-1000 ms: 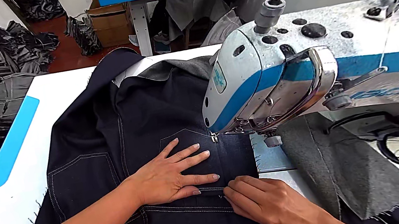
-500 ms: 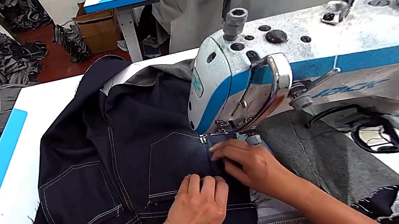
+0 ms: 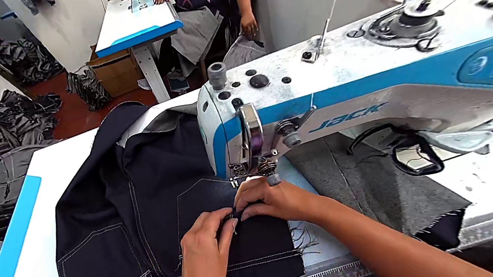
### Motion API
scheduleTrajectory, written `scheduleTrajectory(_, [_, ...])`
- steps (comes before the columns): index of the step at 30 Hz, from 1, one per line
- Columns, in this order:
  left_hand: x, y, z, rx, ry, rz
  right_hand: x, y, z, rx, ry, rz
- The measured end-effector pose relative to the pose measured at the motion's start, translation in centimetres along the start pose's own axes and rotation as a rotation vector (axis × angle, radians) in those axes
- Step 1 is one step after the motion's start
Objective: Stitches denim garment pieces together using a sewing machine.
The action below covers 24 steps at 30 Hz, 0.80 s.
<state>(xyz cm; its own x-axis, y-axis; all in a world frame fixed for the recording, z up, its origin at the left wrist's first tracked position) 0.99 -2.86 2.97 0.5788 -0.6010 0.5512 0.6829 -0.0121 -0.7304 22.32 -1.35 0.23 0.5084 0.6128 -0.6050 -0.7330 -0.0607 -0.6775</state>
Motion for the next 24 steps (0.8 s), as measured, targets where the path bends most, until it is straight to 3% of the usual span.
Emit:
scheduleTrajectory(8, [0.7, 0.4, 0.4, 0.022, 0.160, 0.269, -0.7, -0.3, -0.3, -0.027, -0.031, -0.078])
scheduleTrajectory(24, [0.3, 0.2, 0.9, -0.070, 0.297, 0.299, -1.2, 0.3, -1.2, 0.091, -0.019, -0.115])
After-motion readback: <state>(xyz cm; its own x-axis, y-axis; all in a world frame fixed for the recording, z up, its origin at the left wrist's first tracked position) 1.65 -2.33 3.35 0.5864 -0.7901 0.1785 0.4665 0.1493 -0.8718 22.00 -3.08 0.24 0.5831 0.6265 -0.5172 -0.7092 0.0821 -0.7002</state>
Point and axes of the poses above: each hand's wrist, its own z-axis towards the middle knuckle, its own y-axis out of the palm, x = y × z, the point moved 2 cm from there along z, towards the middle knuckle, and after that the axes turned 2 degrees about y, right-handed, at the moved point
